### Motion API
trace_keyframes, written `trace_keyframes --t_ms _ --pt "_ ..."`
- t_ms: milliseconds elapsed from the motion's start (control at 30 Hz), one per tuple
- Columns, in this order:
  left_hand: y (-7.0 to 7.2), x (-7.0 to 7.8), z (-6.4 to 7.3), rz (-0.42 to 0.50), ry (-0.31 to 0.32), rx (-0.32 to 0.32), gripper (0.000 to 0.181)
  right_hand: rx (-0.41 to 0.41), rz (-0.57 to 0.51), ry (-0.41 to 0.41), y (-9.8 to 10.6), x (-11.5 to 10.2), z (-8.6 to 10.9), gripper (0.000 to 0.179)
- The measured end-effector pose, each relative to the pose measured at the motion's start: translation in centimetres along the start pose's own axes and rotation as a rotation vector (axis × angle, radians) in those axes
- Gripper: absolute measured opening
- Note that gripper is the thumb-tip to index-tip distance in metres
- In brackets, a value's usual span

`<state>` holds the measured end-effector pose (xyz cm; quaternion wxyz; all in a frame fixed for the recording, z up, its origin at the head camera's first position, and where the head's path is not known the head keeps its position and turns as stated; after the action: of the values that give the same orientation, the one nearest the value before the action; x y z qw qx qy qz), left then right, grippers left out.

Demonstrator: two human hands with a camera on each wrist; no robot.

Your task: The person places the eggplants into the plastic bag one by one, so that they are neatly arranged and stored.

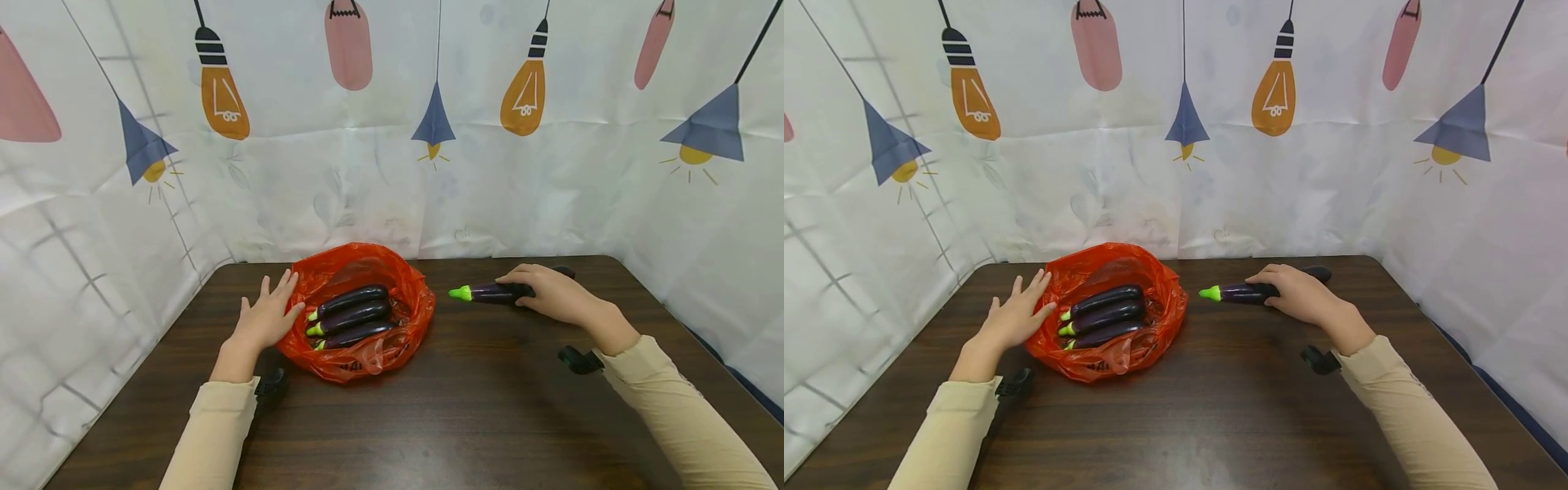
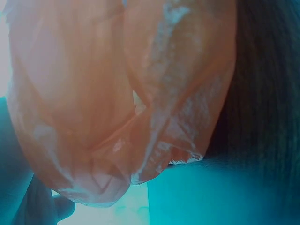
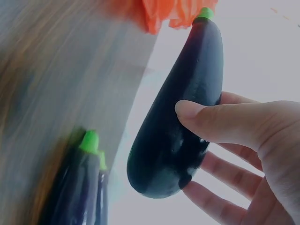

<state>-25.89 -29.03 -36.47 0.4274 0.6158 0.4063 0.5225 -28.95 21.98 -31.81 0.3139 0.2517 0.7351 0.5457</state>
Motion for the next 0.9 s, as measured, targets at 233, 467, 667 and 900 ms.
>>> trace_keyframes --t_ms 233,467,667,900 --pt "0.1 0.0 0.0 -0.002 0.002 -0.002 0.073 0.005 -0.024 0.037 0.0 -1.0 -1.7 0.05" --pt "0.1 0.1 0.1 0.0 0.001 -0.01 0.073 -0.017 -0.037 0.045 -0.6 -1.9 -3.1 0.051" --pt "0.0 0.0 0.0 -0.005 0.0 -0.007 0.073 -0.023 -0.048 0.063 -1.0 -2.8 -4.4 0.052" --pt "0.0 0.0 -0.1 -0.003 0.003 -0.004 0.074 -0.021 -0.031 0.093 -0.8 -4.0 -5.9 0.051"
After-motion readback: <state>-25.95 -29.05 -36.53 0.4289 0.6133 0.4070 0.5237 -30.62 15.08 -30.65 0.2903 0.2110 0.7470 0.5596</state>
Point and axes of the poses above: each hand's wrist, its own z-axis away from the middle knuckle, its own y-axis out of the back of the hand, x = y × z, the point moved 1 cm from there along -z, towards the middle knuckle
